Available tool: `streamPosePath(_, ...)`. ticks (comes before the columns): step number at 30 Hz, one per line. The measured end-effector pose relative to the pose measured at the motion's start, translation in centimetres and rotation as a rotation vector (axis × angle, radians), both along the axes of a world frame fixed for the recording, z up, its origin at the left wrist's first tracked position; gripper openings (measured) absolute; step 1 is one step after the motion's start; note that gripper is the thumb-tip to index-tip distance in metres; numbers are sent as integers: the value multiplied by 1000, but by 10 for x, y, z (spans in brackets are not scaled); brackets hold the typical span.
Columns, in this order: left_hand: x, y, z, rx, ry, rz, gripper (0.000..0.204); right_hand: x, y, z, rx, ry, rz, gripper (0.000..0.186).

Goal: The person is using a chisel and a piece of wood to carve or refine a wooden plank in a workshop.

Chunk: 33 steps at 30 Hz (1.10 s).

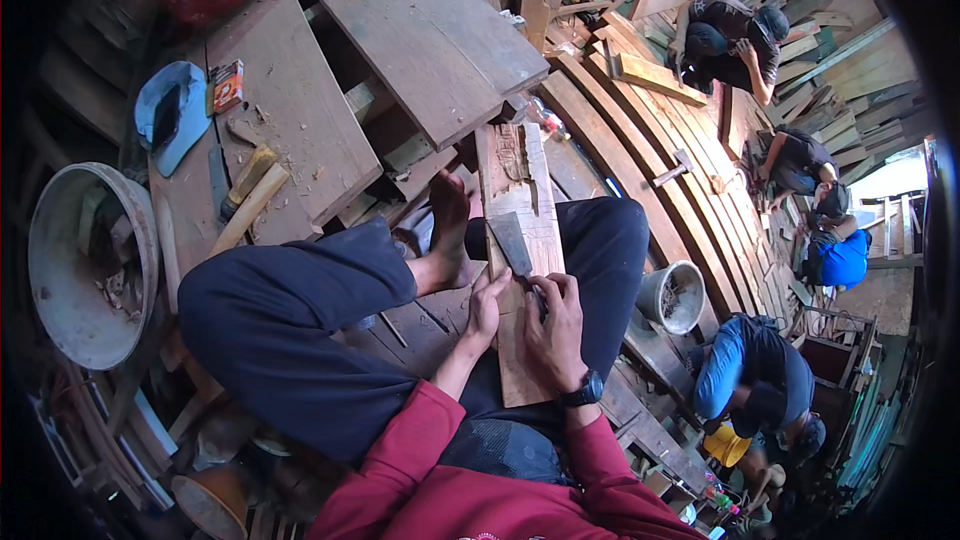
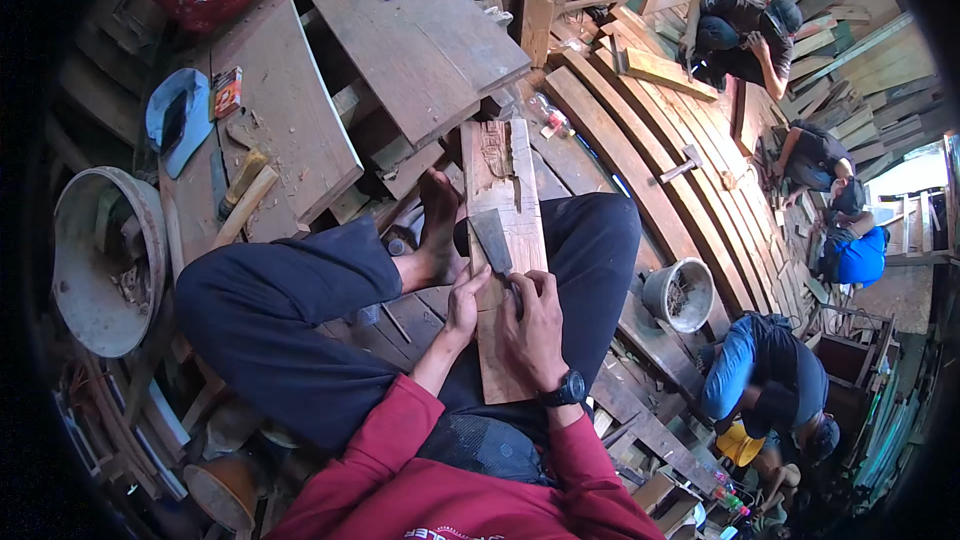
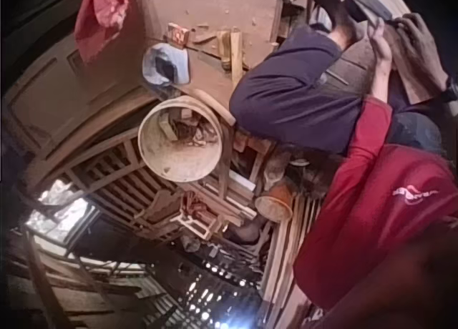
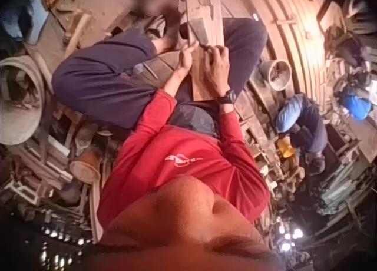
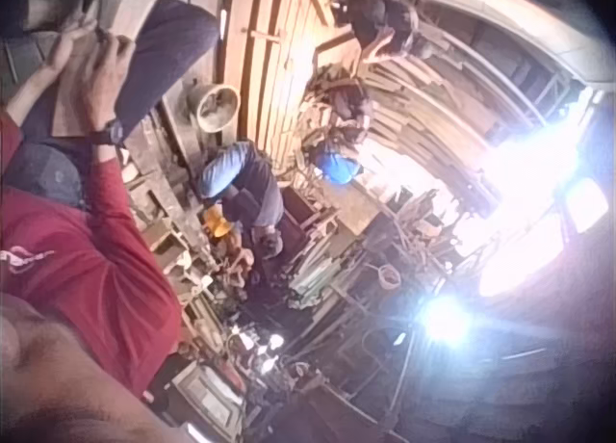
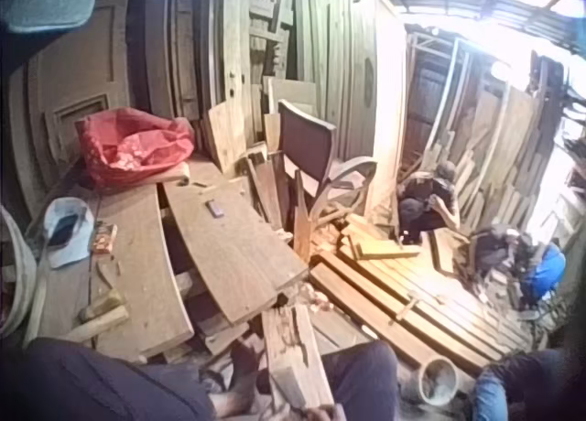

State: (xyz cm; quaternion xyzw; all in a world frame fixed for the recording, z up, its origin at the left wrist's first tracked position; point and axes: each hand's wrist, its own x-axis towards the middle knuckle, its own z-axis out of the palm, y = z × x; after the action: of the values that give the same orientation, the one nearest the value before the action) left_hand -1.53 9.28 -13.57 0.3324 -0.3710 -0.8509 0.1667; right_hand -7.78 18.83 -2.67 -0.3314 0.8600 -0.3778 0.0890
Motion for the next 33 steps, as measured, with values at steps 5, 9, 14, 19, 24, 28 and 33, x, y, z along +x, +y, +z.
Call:
streamPosePath(5, -3, 3, 11, 22, -13, 49, 34, 0, 1, 2, 33, 13, 39, 31)
streamPosePath(9, -1, 2, 6, 36, -16, 73, 35, -1, 0, -2, 61, -21, 59, 38)
streamPosePath(14, -3, 4, 9, 23, -37, 66, 35, -4, 1, -1, 60, -22, 53, 38)
streamPosePath(19, -4, 9, -15, -24, -52, 83, 36, -7, 0, 6, 83, 23, 47, 35)
streamPosePath(24, 5, -3, 12, 62, -78, 40, 43, -4, -1, -11, 107, 16, 58, 36)
streamPosePath(28, 7, -1, 6, 20, -12, 17, 43, -3, -3, -5, 116, -19, 70, 36)
streamPosePath(33, 1, 3, 6, 62, -17, 12, 42, -8, -1, 3, 208, 16, 83, 34)
